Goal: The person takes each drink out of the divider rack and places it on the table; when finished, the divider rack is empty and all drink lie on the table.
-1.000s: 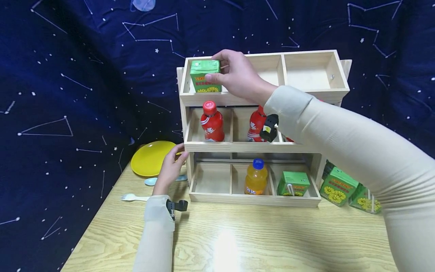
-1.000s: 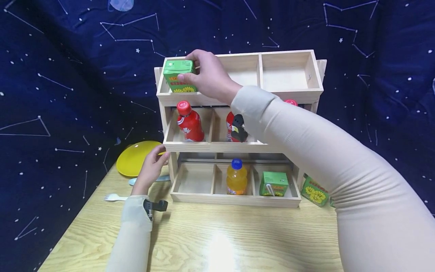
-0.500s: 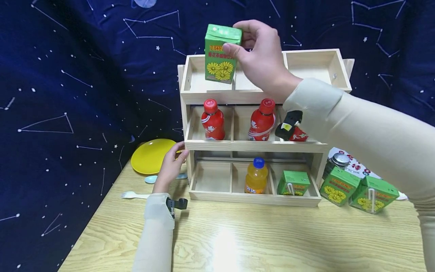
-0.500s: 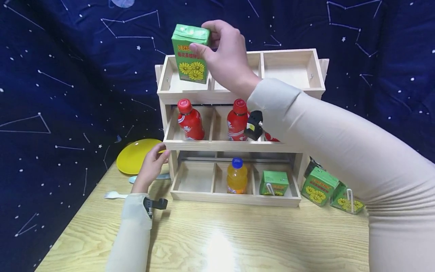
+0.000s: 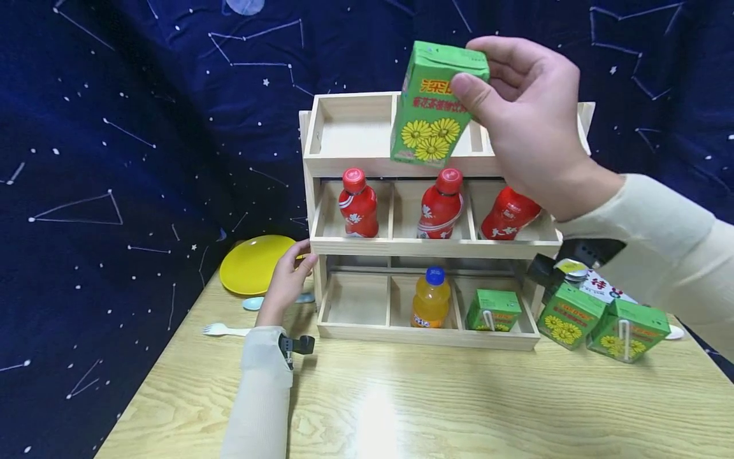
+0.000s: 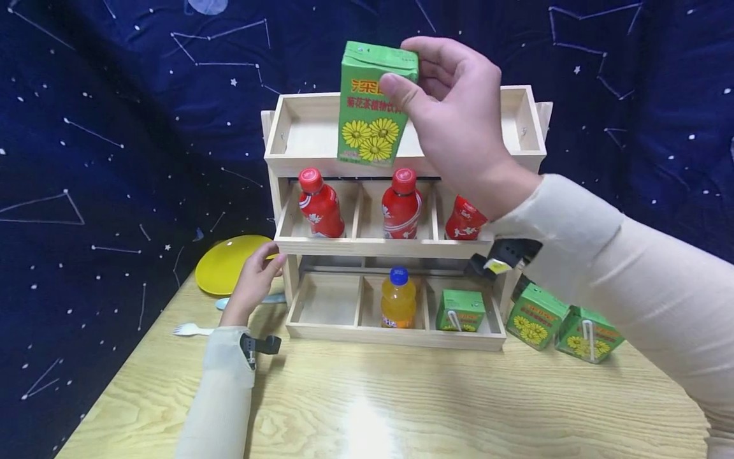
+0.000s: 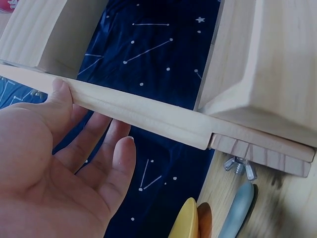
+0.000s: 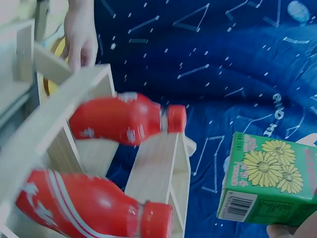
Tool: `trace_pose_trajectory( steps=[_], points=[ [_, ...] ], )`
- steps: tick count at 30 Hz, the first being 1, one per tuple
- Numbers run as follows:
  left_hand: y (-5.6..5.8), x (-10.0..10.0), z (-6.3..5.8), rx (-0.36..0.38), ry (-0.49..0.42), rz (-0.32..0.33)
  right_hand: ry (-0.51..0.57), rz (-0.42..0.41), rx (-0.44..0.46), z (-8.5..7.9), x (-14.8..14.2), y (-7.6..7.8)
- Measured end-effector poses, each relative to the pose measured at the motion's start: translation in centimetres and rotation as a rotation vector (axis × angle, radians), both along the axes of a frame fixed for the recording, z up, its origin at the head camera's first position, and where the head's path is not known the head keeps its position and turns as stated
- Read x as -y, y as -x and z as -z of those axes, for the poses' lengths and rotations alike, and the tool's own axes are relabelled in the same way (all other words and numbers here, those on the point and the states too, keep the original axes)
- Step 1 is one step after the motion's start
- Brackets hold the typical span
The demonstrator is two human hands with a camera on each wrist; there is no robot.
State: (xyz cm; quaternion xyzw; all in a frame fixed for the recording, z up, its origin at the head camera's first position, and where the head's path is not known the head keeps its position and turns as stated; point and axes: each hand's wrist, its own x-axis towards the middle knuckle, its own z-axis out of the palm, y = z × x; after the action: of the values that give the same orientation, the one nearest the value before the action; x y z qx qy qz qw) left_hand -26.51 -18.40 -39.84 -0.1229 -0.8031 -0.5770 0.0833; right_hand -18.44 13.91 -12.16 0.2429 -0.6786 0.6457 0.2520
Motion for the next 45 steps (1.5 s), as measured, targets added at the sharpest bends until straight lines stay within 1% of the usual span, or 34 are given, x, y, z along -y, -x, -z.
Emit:
trace_pose_trajectory(
  steps=[3, 5, 7, 11, 13, 16, 19, 21, 24, 26, 28, 29, 32, 34, 37, 40, 41, 44, 45],
  points=[
    [-0.1, 0.1, 0.1, 0.009, 0.005, -0.005, 0.079, -0.065, 0.007, 1.1, -1.2, -1.8],
    [0.4, 0.3, 1.0, -0.001, 0.015, -0.017, 0.087, -0.087, 0.004, 2.0, -2.0, -2.9],
    [0.4, 0.4, 1.1, -0.006, 0.016, -0.015, 0.093, -0.099, 0.006, 2.9, -2.8, -3.8],
    [0.3, 0.4, 1.2, -0.017, 0.017, -0.011, 0.175, -0.175, 0.039, 5.1, -4.4, -5.1],
    [0.3, 0.4, 1.2, -0.02, 0.019, -0.007, 0.187, -0.192, 0.056, 6.3, -5.3, -5.7],
    [0.4, 0.3, 1.2, -0.021, 0.019, -0.004, 0.161, -0.174, 0.068, 8.3, -6.7, -6.7],
    [0.4, 0.2, 1.2, -0.022, 0.013, -0.008, 0.08, -0.083, 0.077, 10.4, -8.3, -7.8],
    [0.5, 0.1, 1.3, -0.022, 0.006, -0.009, -0.024, 0.033, 0.086, 11.9, -9.4, -8.7],
    [0.5, -0.2, 1.5, -0.007, -0.004, 0.0, -0.129, 0.166, 0.124, 14.2, -11.1, -10.1],
    [0.5, -0.4, 1.6, 0.003, -0.006, 0.01, -0.15, 0.214, 0.161, 15.8, -12.1, -11.0],
    [0.5, -0.7, 1.7, 0.011, -0.004, 0.016, -0.061, 0.176, 0.192, 17.5, -13.2, -11.6],
    [0.6, -0.7, 1.7, 0.009, -0.001, 0.014, -0.056, 0.194, 0.209, 18.3, -13.7, -11.9],
    [0.6, -0.8, 1.6, 0.001, -0.006, 0.007, 0.036, 0.194, 0.239, 20.7, -15.3, -12.3],
    [0.5, -0.8, 1.6, -0.003, -0.011, 0.008, 0.065, 0.217, 0.253, 22.1, -16.3, -12.5],
    [0.5, -0.8, 1.5, 0.002, -0.018, 0.009, 0.187, 0.158, 0.216, 24.1, -17.7, -12.6],
    [0.3, -0.7, 1.4, 0.017, -0.014, 0.002, 0.324, 0.087, 0.152, 25.8, -19.2, -12.7],
    [0.2, -0.7, 1.4, 0.022, -0.011, -0.004, 0.359, 0.086, 0.133, 26.4, -19.7, -12.7],
    [0.1, -0.7, 1.3, 0.015, -0.012, -0.007, 0.389, 0.173, 0.122, 27.8, -21.3, -13.0],
    [0.1, -0.6, 1.3, 0.007, -0.015, -0.003, 0.384, 0.217, 0.13, 28.3, -22.0, -13.1]
  ],
)
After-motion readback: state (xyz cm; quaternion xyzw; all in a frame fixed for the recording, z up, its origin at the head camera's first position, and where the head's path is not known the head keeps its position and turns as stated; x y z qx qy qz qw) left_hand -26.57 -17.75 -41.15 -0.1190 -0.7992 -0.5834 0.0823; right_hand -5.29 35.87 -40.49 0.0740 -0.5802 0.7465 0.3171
